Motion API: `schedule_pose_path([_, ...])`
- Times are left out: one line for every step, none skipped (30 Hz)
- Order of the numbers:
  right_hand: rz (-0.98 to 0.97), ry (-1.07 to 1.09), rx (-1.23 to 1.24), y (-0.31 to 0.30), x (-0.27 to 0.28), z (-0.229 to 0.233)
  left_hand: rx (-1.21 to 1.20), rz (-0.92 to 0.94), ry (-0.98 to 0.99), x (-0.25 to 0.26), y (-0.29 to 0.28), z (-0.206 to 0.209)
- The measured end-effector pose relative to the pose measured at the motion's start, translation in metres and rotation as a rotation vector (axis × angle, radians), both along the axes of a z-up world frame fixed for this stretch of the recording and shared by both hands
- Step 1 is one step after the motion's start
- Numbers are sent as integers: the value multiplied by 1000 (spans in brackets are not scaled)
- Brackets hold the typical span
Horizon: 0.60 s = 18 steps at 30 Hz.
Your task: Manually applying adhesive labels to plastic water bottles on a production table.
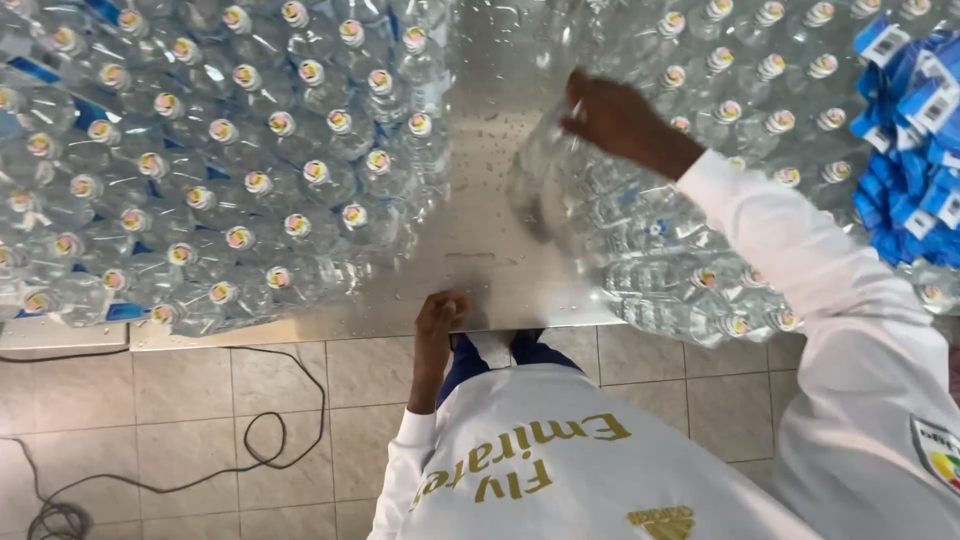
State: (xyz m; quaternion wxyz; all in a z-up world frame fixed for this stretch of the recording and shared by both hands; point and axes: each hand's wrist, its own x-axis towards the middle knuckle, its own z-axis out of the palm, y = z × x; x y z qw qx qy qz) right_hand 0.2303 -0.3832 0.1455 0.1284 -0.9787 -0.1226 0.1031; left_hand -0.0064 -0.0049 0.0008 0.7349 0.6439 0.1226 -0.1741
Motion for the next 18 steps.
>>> schedule_pose_path([17, 99, 10, 11, -19, 11, 13, -51, 3, 6, -11, 10])
schedule_pose_path([12, 98, 8, 15, -38, 7, 11, -57, 1, 7, -21, 10])
schedule_pose_path([48, 87, 100, 19, -57, 3, 16, -98, -29, 8, -31, 10])
schedule_pose_path([75, 75, 191, 23, -79, -1, 20, -147, -61, 10, -40, 10])
schedule_pose_path([62, 71, 188, 31, -93, -10, 16, -161, -64, 8, -42, 11])
schedule_pose_path([101, 98, 168, 34, -106, -16, -2, -193, -55, 9, -51, 12])
schedule_pose_path([139, 126, 149, 36, -119, -22, -20, -225, -47, 10, -60, 12])
schedule_pose_path([102, 115, 137, 37, -128, -25, -34, -262, -58, 12, -64, 17])
schedule_pose_path([122, 127, 156, 38, -136, -28, -25, -285, -55, 13, -67, 21])
schedule_pose_path([162, 144, 175, 41, -141, -32, -15, -288, -48, 11, -71, 25])
schedule_pose_path([144, 138, 163, 38, -147, -24, -27, -305, -55, 12, -76, 31])
schedule_pose_path([171, 116, 156, 40, -151, -17, -13, -303, -47, 13, -78, 39])
schedule_pose_path([197, 95, 149, 42, -155, -10, 2, -301, -38, 14, -80, 45])
schedule_pose_path([182, 89, 151, 30, -154, -1, 5, -317, -42, 14, -80, 40])
schedule_pose_path([85, 43, 238, 18, -154, 8, 12, -315, -64, 15, -80, 34])
schedule_pose_path([2, -2, 322, 5, -151, 17, 16, -298, -85, 15, -82, 29])
schedule_pose_path([0, -6, 322, -32, -147, 27, 16, -300, -90, 17, -80, 29])
schedule_pose_path([-117, -133, 214, -69, -141, 38, 2, -264, -45, 18, -79, 29])
